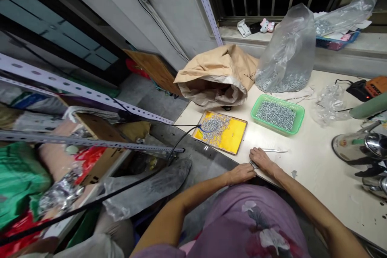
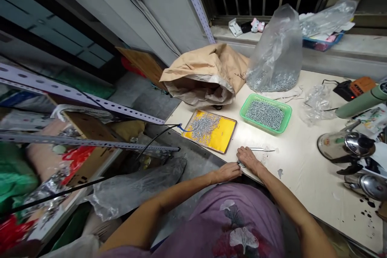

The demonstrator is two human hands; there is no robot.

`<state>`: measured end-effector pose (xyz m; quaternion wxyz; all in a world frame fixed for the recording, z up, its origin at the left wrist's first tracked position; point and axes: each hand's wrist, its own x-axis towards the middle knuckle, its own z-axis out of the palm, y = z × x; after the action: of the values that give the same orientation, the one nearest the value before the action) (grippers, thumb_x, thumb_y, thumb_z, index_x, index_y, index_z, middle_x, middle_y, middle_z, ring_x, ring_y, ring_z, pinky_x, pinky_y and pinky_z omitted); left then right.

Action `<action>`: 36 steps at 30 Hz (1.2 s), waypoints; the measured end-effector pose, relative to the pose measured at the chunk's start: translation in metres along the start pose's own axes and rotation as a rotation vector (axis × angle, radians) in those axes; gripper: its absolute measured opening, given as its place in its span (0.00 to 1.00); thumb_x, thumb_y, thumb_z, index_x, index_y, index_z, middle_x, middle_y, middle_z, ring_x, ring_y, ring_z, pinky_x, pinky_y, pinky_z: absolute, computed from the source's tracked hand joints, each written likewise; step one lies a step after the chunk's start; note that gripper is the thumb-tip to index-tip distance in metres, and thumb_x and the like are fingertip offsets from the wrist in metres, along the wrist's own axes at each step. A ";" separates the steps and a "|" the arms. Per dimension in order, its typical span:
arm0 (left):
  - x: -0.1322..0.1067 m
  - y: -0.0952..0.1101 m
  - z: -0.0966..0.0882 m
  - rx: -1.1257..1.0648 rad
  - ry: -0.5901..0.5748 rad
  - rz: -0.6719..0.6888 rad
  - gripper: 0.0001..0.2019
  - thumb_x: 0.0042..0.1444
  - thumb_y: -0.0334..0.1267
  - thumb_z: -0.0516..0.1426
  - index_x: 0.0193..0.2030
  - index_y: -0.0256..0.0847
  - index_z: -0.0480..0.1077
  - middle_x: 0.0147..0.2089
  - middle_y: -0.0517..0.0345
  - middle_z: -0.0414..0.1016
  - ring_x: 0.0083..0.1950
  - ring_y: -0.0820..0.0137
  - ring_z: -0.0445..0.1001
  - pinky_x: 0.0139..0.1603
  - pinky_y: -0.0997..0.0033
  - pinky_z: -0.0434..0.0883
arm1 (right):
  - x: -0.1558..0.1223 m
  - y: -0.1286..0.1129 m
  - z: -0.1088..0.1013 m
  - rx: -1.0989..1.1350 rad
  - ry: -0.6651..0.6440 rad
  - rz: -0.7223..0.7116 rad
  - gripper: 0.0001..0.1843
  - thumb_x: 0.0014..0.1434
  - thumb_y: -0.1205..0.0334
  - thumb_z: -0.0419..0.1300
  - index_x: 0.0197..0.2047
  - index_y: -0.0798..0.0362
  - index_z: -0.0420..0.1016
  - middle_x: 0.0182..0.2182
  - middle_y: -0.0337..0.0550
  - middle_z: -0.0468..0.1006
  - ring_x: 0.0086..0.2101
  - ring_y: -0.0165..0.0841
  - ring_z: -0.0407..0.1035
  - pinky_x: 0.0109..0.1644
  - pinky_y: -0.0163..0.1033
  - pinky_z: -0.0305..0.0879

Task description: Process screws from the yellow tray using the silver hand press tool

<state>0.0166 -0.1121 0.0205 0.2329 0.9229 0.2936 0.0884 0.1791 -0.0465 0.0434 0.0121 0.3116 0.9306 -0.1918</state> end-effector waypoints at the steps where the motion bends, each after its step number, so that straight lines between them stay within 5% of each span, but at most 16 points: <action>1: -0.005 -0.010 -0.007 0.028 0.049 -0.110 0.12 0.65 0.36 0.48 0.36 0.39 0.71 0.32 0.55 0.70 0.37 0.71 0.69 0.41 0.73 0.66 | -0.001 0.002 -0.003 0.042 0.058 0.006 0.10 0.60 0.71 0.51 0.35 0.55 0.73 0.36 0.48 0.74 0.40 0.35 0.65 0.45 0.39 0.60; 6: 0.005 -0.072 -0.046 0.114 0.324 -0.834 0.11 0.63 0.34 0.49 0.35 0.37 0.70 0.35 0.52 0.69 0.39 0.68 0.68 0.41 0.70 0.66 | -0.007 0.017 -0.045 0.215 0.573 0.216 0.12 0.65 0.64 0.46 0.40 0.54 0.70 0.34 0.45 0.73 0.36 0.33 0.66 0.41 0.37 0.63; 9: 0.025 -0.098 -0.061 0.095 0.314 -1.115 0.07 0.60 0.33 0.52 0.35 0.35 0.71 0.36 0.50 0.70 0.40 0.66 0.69 0.41 0.69 0.66 | -0.012 0.029 -0.081 0.113 0.812 0.462 0.13 0.65 0.62 0.47 0.47 0.55 0.69 0.39 0.49 0.72 0.42 0.37 0.66 0.45 0.41 0.63; 11: 0.034 -0.107 -0.064 0.083 0.276 -1.200 0.07 0.59 0.31 0.53 0.34 0.35 0.72 0.37 0.49 0.71 0.40 0.65 0.70 0.41 0.69 0.66 | -0.020 0.032 -0.093 0.044 0.856 0.569 0.15 0.65 0.61 0.48 0.51 0.55 0.67 0.43 0.52 0.71 0.45 0.39 0.66 0.48 0.44 0.63; 14: 0.037 -0.112 -0.062 0.070 0.245 -1.234 0.08 0.58 0.28 0.52 0.34 0.35 0.72 0.36 0.49 0.71 0.39 0.66 0.70 0.39 0.70 0.65 | -0.039 0.023 -0.079 0.075 0.723 0.594 0.15 0.65 0.63 0.46 0.50 0.54 0.68 0.40 0.48 0.72 0.41 0.36 0.68 0.44 0.40 0.65; 19: 0.026 -0.108 -0.060 0.078 0.278 -1.252 0.09 0.57 0.27 0.50 0.33 0.34 0.72 0.35 0.49 0.71 0.36 0.67 0.70 0.35 0.71 0.65 | -0.072 -0.010 -0.011 0.167 0.262 0.685 0.11 0.63 0.65 0.51 0.47 0.51 0.69 0.40 0.45 0.72 0.36 0.32 0.70 0.34 0.35 0.63; 22: 0.023 -0.100 -0.065 0.000 0.319 -1.244 0.10 0.57 0.28 0.51 0.31 0.35 0.73 0.33 0.50 0.72 0.35 0.68 0.70 0.34 0.72 0.66 | -0.082 -0.021 0.011 0.142 0.058 0.728 0.08 0.62 0.66 0.52 0.43 0.50 0.70 0.40 0.43 0.72 0.38 0.32 0.70 0.35 0.34 0.60; 26: 0.034 -0.071 -0.062 -0.384 0.359 -1.190 0.07 0.55 0.28 0.55 0.34 0.35 0.75 0.34 0.54 0.75 0.35 0.72 0.73 0.37 0.75 0.69 | -0.082 -0.020 0.010 0.085 -0.058 0.721 0.10 0.64 0.67 0.48 0.39 0.50 0.70 0.37 0.43 0.72 0.37 0.32 0.69 0.37 0.35 0.57; 30: 0.050 -0.030 -0.038 -0.837 0.160 -1.233 0.06 0.52 0.30 0.59 0.36 0.34 0.76 0.28 0.60 0.75 0.28 0.77 0.71 0.31 0.80 0.68 | -0.080 -0.012 0.002 0.014 -0.086 0.696 0.11 0.64 0.68 0.47 0.41 0.52 0.70 0.37 0.45 0.72 0.38 0.33 0.67 0.40 0.36 0.56; 36: 0.058 -0.012 -0.016 -0.790 0.063 -1.265 0.06 0.48 0.34 0.63 0.32 0.32 0.78 0.23 0.61 0.75 0.24 0.78 0.68 0.24 0.81 0.61 | -0.079 -0.008 0.000 0.006 -0.145 0.654 0.13 0.64 0.70 0.46 0.44 0.53 0.70 0.39 0.47 0.72 0.40 0.34 0.66 0.43 0.37 0.55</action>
<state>0.0525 -0.0638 0.0301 0.5450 0.4223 0.7216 0.0629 0.2379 -0.0981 0.0575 0.1385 0.5793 0.7774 -0.2022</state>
